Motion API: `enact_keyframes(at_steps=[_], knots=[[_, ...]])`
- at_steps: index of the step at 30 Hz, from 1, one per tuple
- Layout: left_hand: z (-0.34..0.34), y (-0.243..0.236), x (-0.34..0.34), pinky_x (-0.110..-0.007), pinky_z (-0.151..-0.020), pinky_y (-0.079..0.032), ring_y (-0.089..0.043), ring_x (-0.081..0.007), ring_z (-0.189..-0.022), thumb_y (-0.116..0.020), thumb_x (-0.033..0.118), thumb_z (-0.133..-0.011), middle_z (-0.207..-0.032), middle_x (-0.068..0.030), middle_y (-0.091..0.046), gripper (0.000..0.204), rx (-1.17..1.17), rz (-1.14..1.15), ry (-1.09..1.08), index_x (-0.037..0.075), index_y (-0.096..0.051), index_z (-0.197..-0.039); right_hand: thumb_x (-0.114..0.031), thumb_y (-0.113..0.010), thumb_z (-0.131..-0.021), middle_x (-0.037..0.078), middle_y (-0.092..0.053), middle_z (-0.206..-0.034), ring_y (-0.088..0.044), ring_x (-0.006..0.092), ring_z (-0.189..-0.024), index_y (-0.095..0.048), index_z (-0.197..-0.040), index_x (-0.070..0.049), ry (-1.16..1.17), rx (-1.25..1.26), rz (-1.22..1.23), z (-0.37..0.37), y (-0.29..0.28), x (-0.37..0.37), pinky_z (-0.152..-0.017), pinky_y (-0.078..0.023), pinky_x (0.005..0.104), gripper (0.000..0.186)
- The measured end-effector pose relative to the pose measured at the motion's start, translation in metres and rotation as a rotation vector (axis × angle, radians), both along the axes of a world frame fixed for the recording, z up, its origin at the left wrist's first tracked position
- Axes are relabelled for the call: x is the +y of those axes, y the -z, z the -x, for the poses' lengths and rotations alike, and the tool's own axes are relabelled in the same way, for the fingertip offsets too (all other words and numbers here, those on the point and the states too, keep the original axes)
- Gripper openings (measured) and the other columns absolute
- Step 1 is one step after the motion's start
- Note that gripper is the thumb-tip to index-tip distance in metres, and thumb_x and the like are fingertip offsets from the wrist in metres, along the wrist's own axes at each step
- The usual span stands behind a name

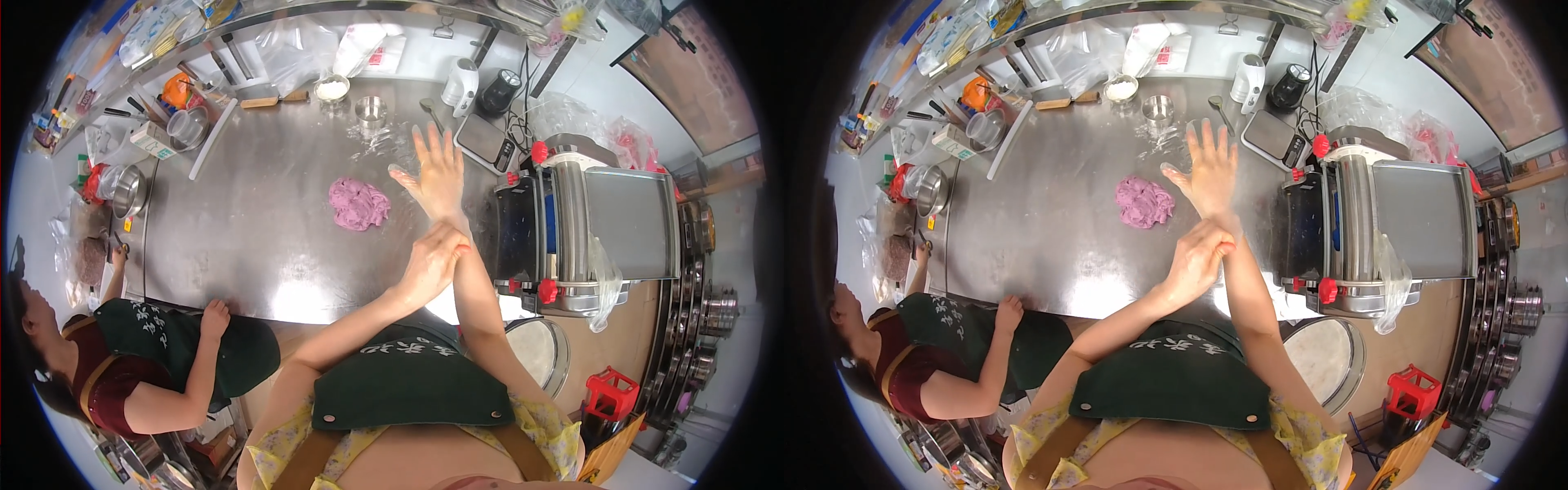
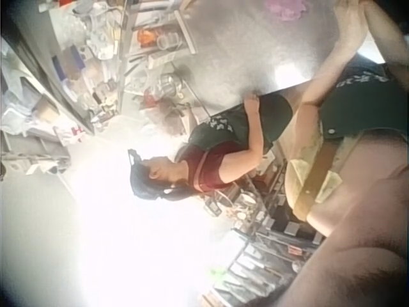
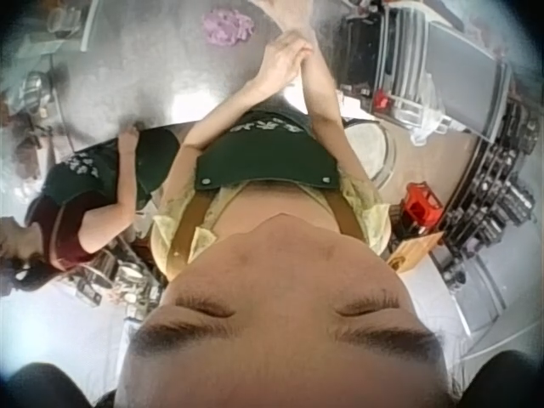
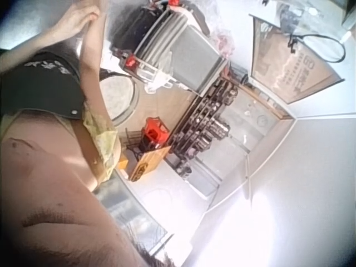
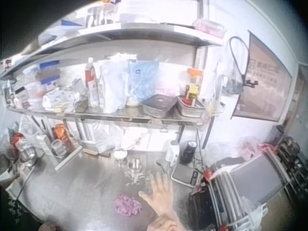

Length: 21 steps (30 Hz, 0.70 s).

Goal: Rolling and processing dough through a machine in a bakery setting.

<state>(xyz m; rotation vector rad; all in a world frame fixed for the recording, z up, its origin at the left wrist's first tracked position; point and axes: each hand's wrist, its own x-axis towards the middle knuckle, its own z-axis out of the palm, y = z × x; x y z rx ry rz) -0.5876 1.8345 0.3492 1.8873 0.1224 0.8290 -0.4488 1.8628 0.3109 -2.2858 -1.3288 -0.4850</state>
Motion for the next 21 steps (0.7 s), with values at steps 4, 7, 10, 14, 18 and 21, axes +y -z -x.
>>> enact_keyframes(at_steps=[4, 7, 10, 14, 18, 21], knots=[[-0.001, -0.005, -0.013, -0.042, -0.069, -0.048, -0.058, -0.0333, -0.081, -0.065, -0.004, -0.079, -0.08, -0.0141, -0.057, 0.009, 0.043, -0.119, 0.045, 0.0, -0.061, -0.086, -0.042, -0.064, -0.09, 0.02, -0.048, -0.142, -0.044, 0.0356, -0.134, -0.049, -0.138, -0.001, -0.031, 0.728, -0.076, -0.006, 0.023, 0.001, -0.106, -0.038, 0.0473, 0.065], [-0.007, 0.012, -0.014, -0.041, -0.071, -0.05, -0.058, -0.0329, -0.084, -0.065, -0.003, -0.078, -0.081, -0.0131, -0.057, 0.012, 0.109, -0.214, 0.063, 0.001, -0.061, -0.088, -0.036, -0.057, -0.096, 0.019, -0.053, -0.137, -0.051, 0.0302, -0.128, -0.05, -0.136, 0.0, -0.141, 1.584, -0.506, -0.013, 0.05, 0.008, -0.102, -0.044, 0.0405, 0.054], [-0.011, 0.019, -0.01, -0.041, -0.075, -0.05, -0.058, -0.0324, -0.085, -0.069, 0.001, -0.076, -0.087, -0.0135, -0.058, 0.013, -0.022, -0.18, 0.024, 0.001, -0.061, -0.086, -0.028, -0.048, -0.101, 0.019, -0.055, -0.134, -0.053, 0.0281, -0.126, -0.049, -0.134, 0.003, -0.147, 2.102, -1.082, -0.013, 0.043, 0.008, -0.104, -0.044, 0.039, 0.045], [-0.006, 0.029, 0.003, -0.038, -0.075, -0.05, -0.06, -0.031, -0.085, -0.066, -0.004, -0.077, -0.09, -0.0126, -0.061, 0.011, 0.017, -0.098, -0.335, 0.001, -0.064, -0.087, -0.026, -0.038, -0.104, 0.016, -0.046, -0.143, -0.04, 0.0295, -0.136, -0.043, -0.137, 0.005, -0.294, 2.215, -1.536, -0.012, 0.027, -0.001, -0.115, -0.033, 0.0421, 0.046], [0.001, 0.032, 0.012, -0.035, -0.068, -0.051, -0.065, -0.026, -0.076, -0.061, -0.009, -0.081, -0.086, -0.0117, -0.062, 0.009, 0.072, 0.04, -0.045, -0.001, -0.063, -0.086, -0.045, -0.041, -0.102, 0.01, -0.028, -0.156, -0.023, 0.031, -0.145, -0.034, -0.145, -0.001, -0.374, 2.162, -1.535, -0.006, 0.021, -0.008, -0.118, -0.022, 0.0451, 0.062], [0.013, 0.027, 0.014, -0.034, -0.066, -0.052, -0.066, -0.0243, -0.072, -0.061, -0.008, -0.082, -0.086, -0.0123, -0.063, 0.007, 0.136, 0.139, 0.203, -0.003, -0.063, -0.087, -0.056, -0.049, -0.096, 0.011, -0.036, -0.151, -0.032, 0.0373, -0.139, -0.047, -0.136, -0.006, -0.438, 2.202, -1.586, -0.001, 0.002, -0.012, -0.116, -0.025, 0.0493, 0.064]])
